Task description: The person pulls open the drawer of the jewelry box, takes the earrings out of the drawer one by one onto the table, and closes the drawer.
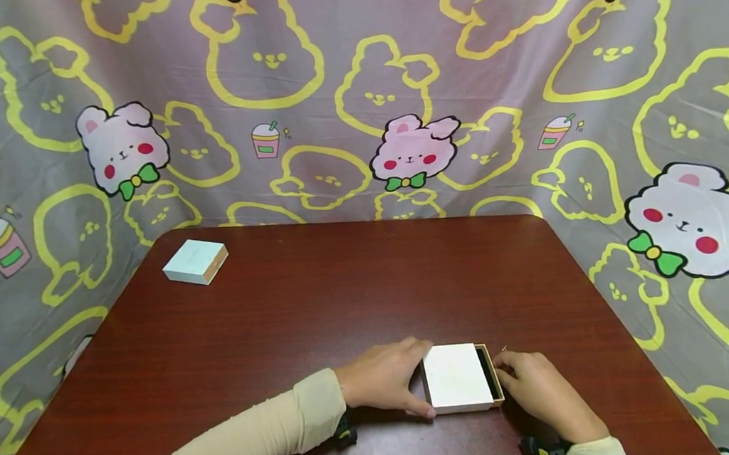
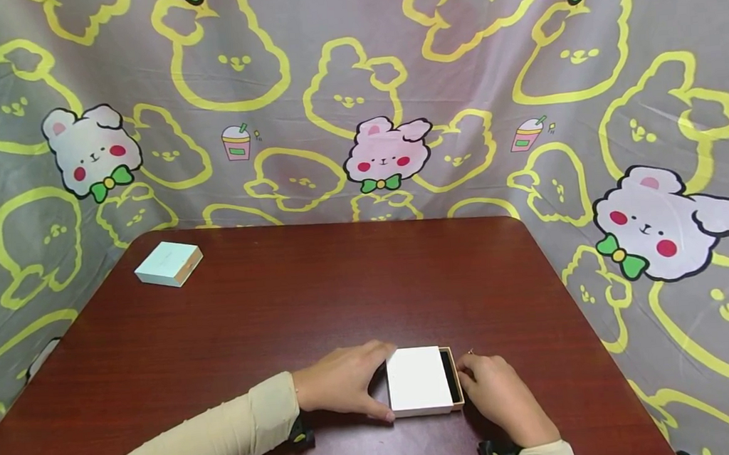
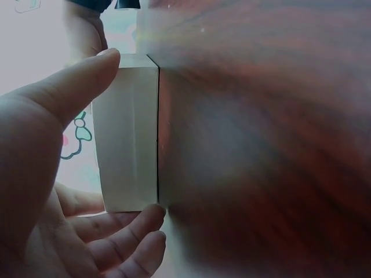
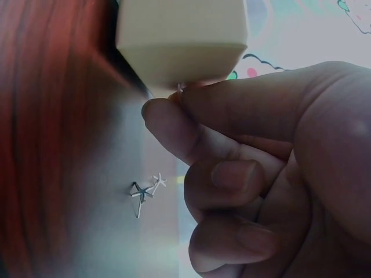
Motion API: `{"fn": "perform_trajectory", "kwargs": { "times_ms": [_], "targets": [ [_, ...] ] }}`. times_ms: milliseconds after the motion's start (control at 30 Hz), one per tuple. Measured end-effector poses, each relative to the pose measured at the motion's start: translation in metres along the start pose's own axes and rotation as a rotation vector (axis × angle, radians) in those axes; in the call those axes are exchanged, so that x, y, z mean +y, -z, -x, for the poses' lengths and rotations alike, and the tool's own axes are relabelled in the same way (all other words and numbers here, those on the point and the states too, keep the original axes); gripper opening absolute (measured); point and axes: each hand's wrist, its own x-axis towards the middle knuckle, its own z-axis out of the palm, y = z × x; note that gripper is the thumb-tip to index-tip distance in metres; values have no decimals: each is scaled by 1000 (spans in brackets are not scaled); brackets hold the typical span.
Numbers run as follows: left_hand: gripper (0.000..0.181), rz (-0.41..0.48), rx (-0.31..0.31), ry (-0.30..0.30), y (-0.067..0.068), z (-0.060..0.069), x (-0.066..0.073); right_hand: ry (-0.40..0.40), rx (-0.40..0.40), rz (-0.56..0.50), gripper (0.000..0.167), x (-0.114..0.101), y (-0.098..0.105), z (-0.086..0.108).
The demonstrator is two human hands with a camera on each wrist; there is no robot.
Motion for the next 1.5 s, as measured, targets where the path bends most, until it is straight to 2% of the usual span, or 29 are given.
{"fn": "perform_trajectory", "kwargs": {
  "times_ms": [367,900,1500],
  "targets": [
    [97,-15,13,-10,-2,-3,2,9,1,-14,3,-1,1,1],
    [100,-54,17,-11,-5,-8,7,2,25,-26,11,-1,0,3],
    [102,-66,37,-11,-9,-10,10,-16,-26,-31,8,-2,0,0]
  ]
}}
